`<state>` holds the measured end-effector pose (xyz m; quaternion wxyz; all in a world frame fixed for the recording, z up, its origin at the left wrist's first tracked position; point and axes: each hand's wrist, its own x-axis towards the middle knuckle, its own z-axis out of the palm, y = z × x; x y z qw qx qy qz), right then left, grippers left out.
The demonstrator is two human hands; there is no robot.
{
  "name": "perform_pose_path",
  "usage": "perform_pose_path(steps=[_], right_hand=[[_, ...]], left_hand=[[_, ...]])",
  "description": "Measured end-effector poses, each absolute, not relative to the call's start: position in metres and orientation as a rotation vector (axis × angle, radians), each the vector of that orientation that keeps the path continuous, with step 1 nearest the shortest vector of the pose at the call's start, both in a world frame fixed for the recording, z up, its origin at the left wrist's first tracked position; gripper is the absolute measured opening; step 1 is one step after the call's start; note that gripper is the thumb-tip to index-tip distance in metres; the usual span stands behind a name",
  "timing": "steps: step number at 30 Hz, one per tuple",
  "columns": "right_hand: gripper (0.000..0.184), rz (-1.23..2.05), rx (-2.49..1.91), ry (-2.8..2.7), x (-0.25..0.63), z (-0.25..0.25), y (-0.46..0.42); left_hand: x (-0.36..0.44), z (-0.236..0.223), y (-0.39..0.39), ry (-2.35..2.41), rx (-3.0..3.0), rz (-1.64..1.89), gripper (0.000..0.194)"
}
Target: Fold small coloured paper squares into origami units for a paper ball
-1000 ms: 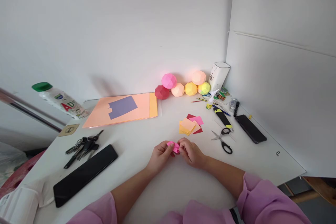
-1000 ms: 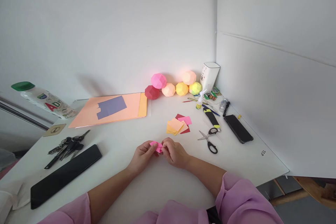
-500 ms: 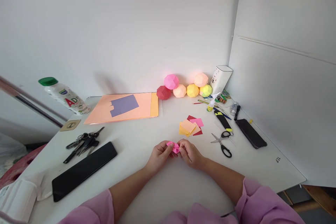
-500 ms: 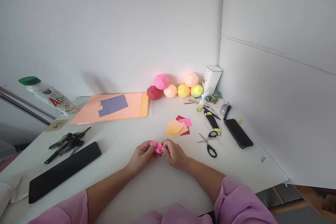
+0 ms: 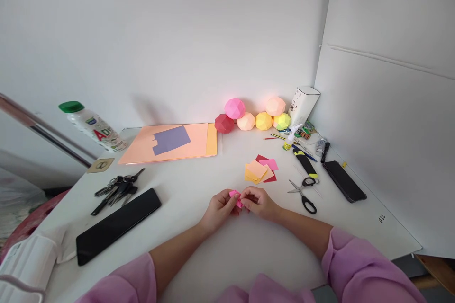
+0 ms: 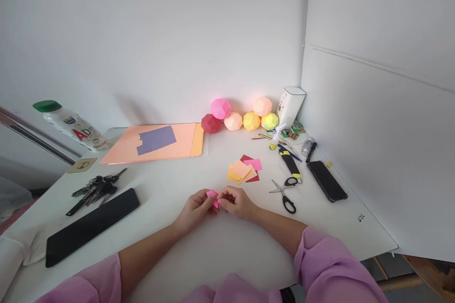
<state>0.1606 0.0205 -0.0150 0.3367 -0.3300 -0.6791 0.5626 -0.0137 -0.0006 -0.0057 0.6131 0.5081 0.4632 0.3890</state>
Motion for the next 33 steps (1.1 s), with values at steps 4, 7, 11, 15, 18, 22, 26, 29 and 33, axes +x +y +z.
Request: perform_pose_path(steps=[4, 7, 11, 15, 18, 22, 26, 29, 33], right_hand=[[0.017, 1.5, -0.828, -1.749, 0.16, -0.018, 0.021], [0.017, 1.497, -0.842, -1.748, 0.161, -0.017, 0.02], [0.016, 1.446, -0.878, -1.805, 0.162, -0.015, 0.021], [0.01, 1.153, -0.807, -1.986, 0.162, -0.015, 0.02], [0.008, 0.813, -0.659, -2.144, 0.162, -0.015, 0.017], [0.015, 0.357, -0.588, -2.265, 0.161, -0.014, 0.012], [0.018, 0.06, -0.576, -2.272, 0.159, -0.014, 0.011], [0.022, -0.05, -0.551, -2.266, 0.158, -0.015, 0.013], [0.027, -0.125, -0.507, -2.295, 0.157, -0.018, 0.014]], left_hand=[[-0.013, -0.005, 0.0, 1.071, 1.202, 0.896, 0.039], [-0.013, -0.007, 0.0, 1.054, 1.208, 0.907, 0.041], [-0.013, -0.01, 0.0, 1.051, 1.207, 0.89, 0.041], [-0.013, -0.007, 0.0, 1.066, 1.185, 0.869, 0.04], [-0.014, -0.003, 0.0, 1.063, 1.161, 0.874, 0.041], [-0.015, 0.001, 0.0, 1.058, 1.146, 0.876, 0.04], [-0.017, 0.002, 0.001, 1.061, 1.168, 0.874, 0.039], [-0.017, 0.002, 0.001, 1.043, 1.175, 0.839, 0.039], [-0.017, 0.002, 0.0, 0.997, 1.18, 0.841, 0.038]])
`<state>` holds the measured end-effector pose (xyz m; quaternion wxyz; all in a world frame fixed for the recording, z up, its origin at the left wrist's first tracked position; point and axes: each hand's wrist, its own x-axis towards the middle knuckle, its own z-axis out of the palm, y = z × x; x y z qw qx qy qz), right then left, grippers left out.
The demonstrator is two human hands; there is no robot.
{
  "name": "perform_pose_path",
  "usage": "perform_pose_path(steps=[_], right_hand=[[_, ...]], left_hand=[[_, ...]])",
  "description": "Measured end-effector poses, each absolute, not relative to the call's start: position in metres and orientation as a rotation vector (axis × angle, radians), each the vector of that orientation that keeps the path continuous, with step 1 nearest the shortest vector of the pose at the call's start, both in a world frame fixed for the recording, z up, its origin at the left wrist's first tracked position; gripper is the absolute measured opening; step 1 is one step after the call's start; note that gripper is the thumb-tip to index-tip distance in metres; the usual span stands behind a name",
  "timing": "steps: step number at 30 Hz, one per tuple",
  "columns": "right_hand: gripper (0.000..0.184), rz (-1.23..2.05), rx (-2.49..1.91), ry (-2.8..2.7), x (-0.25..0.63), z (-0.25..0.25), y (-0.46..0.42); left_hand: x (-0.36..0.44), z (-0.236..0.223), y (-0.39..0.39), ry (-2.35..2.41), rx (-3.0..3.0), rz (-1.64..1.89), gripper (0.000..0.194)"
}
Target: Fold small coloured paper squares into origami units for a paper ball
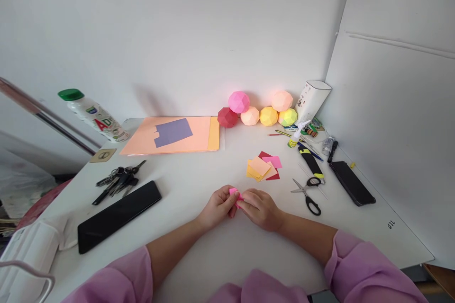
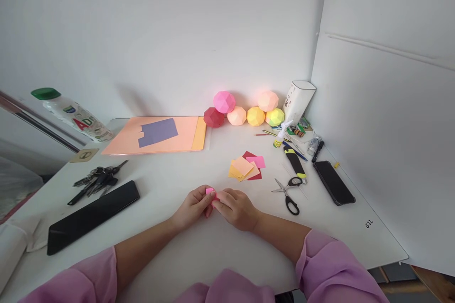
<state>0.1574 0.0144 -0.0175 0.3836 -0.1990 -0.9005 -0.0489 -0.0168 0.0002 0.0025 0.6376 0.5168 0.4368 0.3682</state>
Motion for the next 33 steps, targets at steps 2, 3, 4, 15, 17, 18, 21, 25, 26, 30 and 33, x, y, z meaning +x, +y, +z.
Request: perform_pose_path(steps=[2, 3, 4, 15, 17, 18, 21, 25, 26, 30, 33], right_hand=[[0.028, -0.141, -0.496, -2.309, 0.157, -0.019, 0.014], [0.028, -0.141, -0.498, -2.312, 0.157, -0.02, 0.013], [0.028, -0.139, -0.506, -2.313, 0.157, -0.021, 0.013], [0.025, -0.212, -0.498, -2.315, 0.158, -0.012, 0.011], [0.025, -0.176, -0.51, -2.32, 0.157, -0.012, 0.011], [0.024, -0.154, -0.515, -2.318, 0.157, -0.012, 0.011], [0.023, -0.062, -0.541, -2.314, 0.157, -0.015, 0.011], [0.021, 0.133, -0.603, -2.259, 0.158, -0.018, 0.013], [0.019, 0.192, -0.616, -2.237, 0.158, -0.018, 0.014], [0.015, 0.351, -0.612, -2.197, 0.159, -0.015, 0.018], [0.016, 0.271, -0.529, -2.267, 0.159, -0.015, 0.02]], left_hand=[[-0.016, 0.003, 0.0, 0.999, 1.173, 0.846, 0.037], [-0.016, 0.003, 0.0, 1.006, 1.167, 0.847, 0.037], [-0.016, 0.003, 0.0, 1.014, 1.16, 0.849, 0.037], [-0.014, -0.004, 0.0, 1.091, 1.114, 0.883, 0.038], [-0.014, -0.006, -0.001, 1.094, 1.128, 0.874, 0.037], [-0.013, -0.007, -0.001, 1.101, 1.148, 0.87, 0.037], [-0.014, -0.01, -0.002, 1.151, 1.238, 0.87, 0.034], [-0.015, -0.009, -0.003, 1.178, 1.376, 0.848, 0.034], [-0.015, -0.007, -0.004, 1.175, 1.407, 0.836, 0.034], [-0.016, -0.001, -0.005, 1.157, 1.474, 0.807, 0.032], [-0.016, -0.002, -0.004, 1.122, 1.458, 0.812, 0.031]])
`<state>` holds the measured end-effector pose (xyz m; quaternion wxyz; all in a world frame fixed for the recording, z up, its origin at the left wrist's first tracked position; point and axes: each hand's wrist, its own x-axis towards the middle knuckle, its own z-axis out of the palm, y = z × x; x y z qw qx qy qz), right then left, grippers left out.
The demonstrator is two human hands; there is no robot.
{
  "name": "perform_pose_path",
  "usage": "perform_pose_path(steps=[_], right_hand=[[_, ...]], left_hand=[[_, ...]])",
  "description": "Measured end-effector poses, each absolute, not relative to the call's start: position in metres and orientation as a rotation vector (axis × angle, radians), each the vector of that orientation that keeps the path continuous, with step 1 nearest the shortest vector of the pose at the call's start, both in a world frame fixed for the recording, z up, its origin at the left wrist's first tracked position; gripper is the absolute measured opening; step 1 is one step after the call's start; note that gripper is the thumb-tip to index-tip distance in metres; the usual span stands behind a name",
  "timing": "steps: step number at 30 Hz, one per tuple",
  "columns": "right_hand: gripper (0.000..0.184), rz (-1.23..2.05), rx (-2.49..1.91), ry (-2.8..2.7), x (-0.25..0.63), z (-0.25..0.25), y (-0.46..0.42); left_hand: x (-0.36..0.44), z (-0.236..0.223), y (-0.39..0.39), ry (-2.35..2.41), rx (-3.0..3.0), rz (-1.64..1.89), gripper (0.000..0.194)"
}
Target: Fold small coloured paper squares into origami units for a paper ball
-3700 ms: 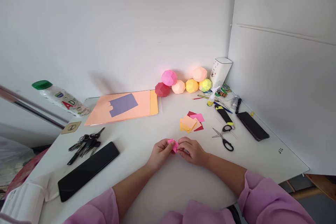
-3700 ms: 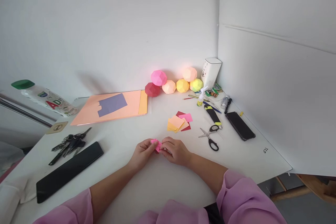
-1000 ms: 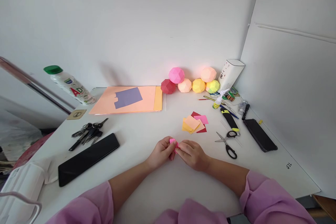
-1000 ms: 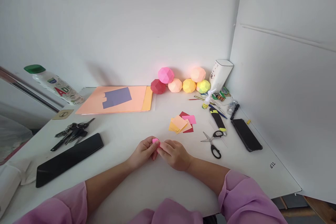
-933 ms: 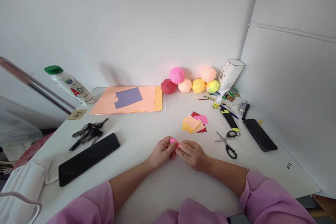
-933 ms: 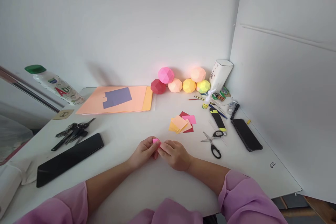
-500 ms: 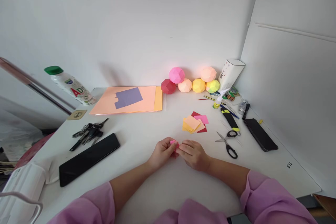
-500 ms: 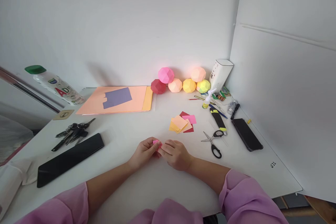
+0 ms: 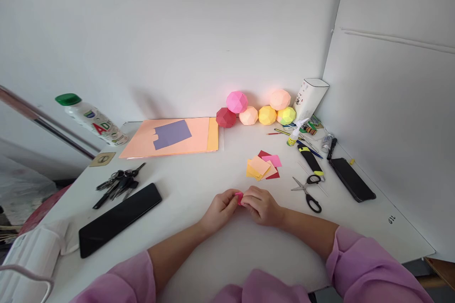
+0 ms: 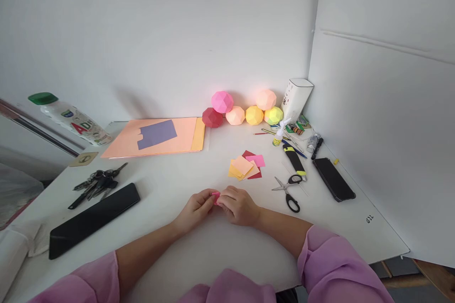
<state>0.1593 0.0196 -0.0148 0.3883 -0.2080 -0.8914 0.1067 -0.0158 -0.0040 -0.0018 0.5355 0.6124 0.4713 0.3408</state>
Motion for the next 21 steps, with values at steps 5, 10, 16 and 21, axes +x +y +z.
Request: perform_pose_path(steps=[5, 10, 16, 21], right_hand=[[0.022, 0.08, -0.431, -2.381, 0.161, -0.0166, 0.0193], [0.019, -0.008, -0.438, -2.396, 0.1614, -0.0177, 0.0173], [0.018, -0.05, -0.465, -2.397, 0.1611, -0.0188, 0.0172], [0.018, -0.042, -0.493, -2.392, 0.1601, -0.0169, 0.0172]], left_hand=[[-0.017, -0.0082, -0.0031, 1.089, 1.368, 0.814, 0.032], [-0.0176, -0.0115, -0.002, 1.011, 1.298, 0.809, 0.033], [-0.0178, -0.0078, -0.0018, 1.068, 1.252, 0.809, 0.038], [-0.0182, -0.0058, -0.0018, 1.067, 1.178, 0.822, 0.044]])
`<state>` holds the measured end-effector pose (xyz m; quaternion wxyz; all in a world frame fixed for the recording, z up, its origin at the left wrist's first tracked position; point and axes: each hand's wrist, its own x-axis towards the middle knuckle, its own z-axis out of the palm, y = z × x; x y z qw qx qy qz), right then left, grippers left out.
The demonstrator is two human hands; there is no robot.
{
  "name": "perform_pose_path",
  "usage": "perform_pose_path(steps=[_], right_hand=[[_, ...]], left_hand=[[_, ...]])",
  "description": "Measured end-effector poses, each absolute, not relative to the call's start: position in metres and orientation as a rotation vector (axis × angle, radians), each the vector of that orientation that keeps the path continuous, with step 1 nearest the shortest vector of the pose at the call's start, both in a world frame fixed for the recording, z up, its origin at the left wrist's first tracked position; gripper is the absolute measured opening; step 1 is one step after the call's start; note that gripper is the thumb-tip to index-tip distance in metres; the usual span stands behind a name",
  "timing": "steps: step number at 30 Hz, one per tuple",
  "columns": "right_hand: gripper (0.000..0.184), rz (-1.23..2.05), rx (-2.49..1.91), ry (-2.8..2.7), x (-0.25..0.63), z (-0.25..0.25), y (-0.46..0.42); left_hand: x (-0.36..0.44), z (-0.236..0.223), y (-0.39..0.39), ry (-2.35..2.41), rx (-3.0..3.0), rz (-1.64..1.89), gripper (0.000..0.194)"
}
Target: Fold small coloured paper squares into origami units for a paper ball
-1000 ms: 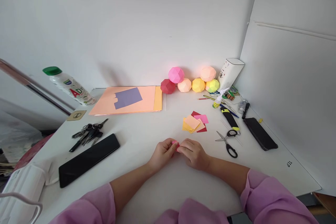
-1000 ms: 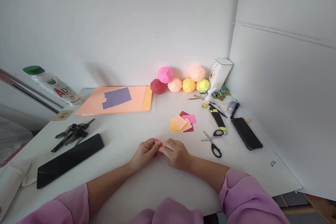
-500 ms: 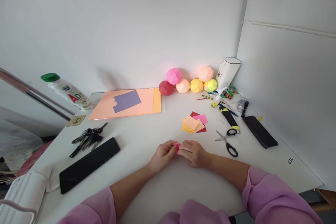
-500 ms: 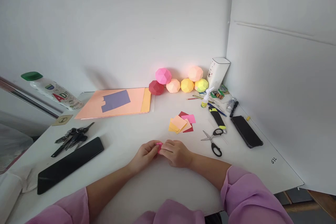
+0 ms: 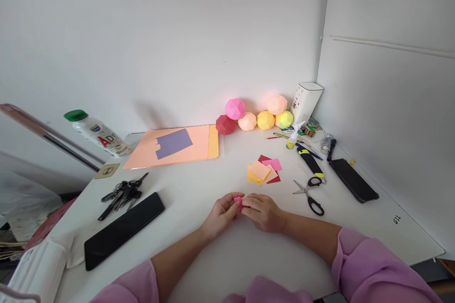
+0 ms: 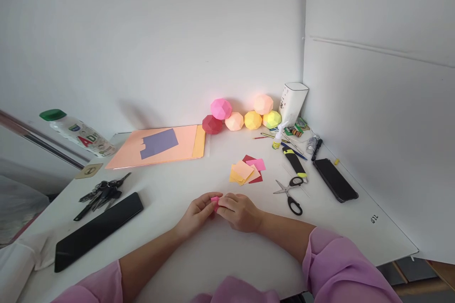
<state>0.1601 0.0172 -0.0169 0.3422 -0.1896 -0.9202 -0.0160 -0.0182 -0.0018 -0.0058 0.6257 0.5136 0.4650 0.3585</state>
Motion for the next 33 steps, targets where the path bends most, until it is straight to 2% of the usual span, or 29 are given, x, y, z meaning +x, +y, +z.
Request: perform_pose_path(steps=[10, 26, 33], right_hand=[[0.019, 0.01, -0.525, -2.337, 0.1603, -0.0178, 0.0185], [0.013, 0.522, -0.665, -2.1, 0.1603, -0.0197, 0.0241], [0.014, 0.898, -0.828, -1.991, 0.1606, -0.0164, 0.0254]], left_hand=[[-0.0153, -0.0053, -0.001, 1.027, 1.133, 0.839, 0.05], [-0.019, -0.0079, -0.0022, 0.926, 1.324, 0.721, 0.045], [-0.0187, -0.004, -0.0022, 0.895, 1.424, 0.689, 0.044]])
